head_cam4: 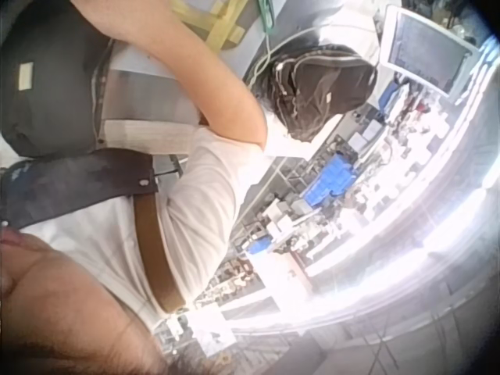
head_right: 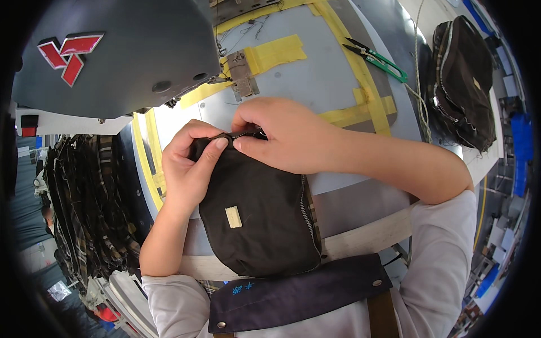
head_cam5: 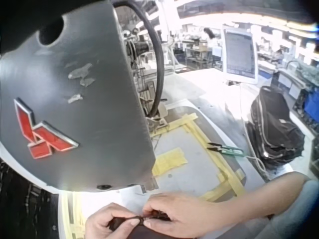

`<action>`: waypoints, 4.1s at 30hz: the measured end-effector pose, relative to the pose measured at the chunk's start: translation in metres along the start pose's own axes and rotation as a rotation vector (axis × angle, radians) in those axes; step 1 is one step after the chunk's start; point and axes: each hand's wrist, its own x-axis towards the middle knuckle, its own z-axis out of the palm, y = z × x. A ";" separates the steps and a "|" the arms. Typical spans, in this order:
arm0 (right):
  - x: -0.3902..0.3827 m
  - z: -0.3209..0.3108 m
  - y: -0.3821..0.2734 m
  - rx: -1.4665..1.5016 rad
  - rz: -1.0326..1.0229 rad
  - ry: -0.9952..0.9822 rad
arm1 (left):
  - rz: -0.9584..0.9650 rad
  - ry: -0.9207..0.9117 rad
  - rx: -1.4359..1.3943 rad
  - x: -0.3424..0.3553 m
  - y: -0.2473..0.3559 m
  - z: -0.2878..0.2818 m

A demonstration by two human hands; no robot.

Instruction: The person sews a zipper onto a black fabric bag using a sewing machine. They align the zipper, guide the bag under the needle, and sew along the edge. After sewing, they use scissors to trim excess thread and inspect the seam.

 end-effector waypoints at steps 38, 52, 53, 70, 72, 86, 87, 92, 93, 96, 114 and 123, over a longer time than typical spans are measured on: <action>-0.011 -0.005 0.008 -0.538 -0.957 0.360 | 1.115 0.042 0.583 -0.005 0.007 -0.011; -0.014 -0.009 -0.001 -0.631 -0.892 0.206 | 1.002 -0.035 0.565 -0.005 0.008 -0.010; -0.013 -0.009 -0.001 -0.550 -0.807 0.186 | 0.922 -0.068 0.530 -0.005 0.007 -0.010; -0.001 -0.008 -0.003 0.099 0.157 0.116 | -0.153 -0.006 -0.072 0.008 0.000 0.001; 0.000 -0.007 -0.002 0.106 0.166 0.117 | -0.169 -0.005 -0.068 0.007 -0.001 0.000; -0.002 -0.008 0.000 0.000 0.020 0.156 | -0.135 -0.039 -0.039 0.008 0.003 0.000; -0.002 -0.007 0.000 0.003 -0.009 0.167 | -0.118 -0.049 -0.019 0.008 0.003 0.001; -0.003 -0.004 0.002 -0.014 -0.086 0.181 | -0.039 -0.039 0.038 0.006 0.007 0.004; -0.003 -0.004 0.002 -0.014 -0.106 0.187 | -0.039 -0.034 0.020 0.005 0.008 0.005; -0.002 -0.001 0.003 -0.020 -0.158 0.203 | -0.040 -0.015 -0.020 0.005 0.009 0.007; -0.001 -0.004 0.005 0.013 -0.016 0.145 | -0.076 0.050 0.021 0.005 0.002 0.003; -0.001 -0.002 0.006 -0.061 -0.009 0.141 | 0.093 0.017 0.130 0.010 -0.002 0.006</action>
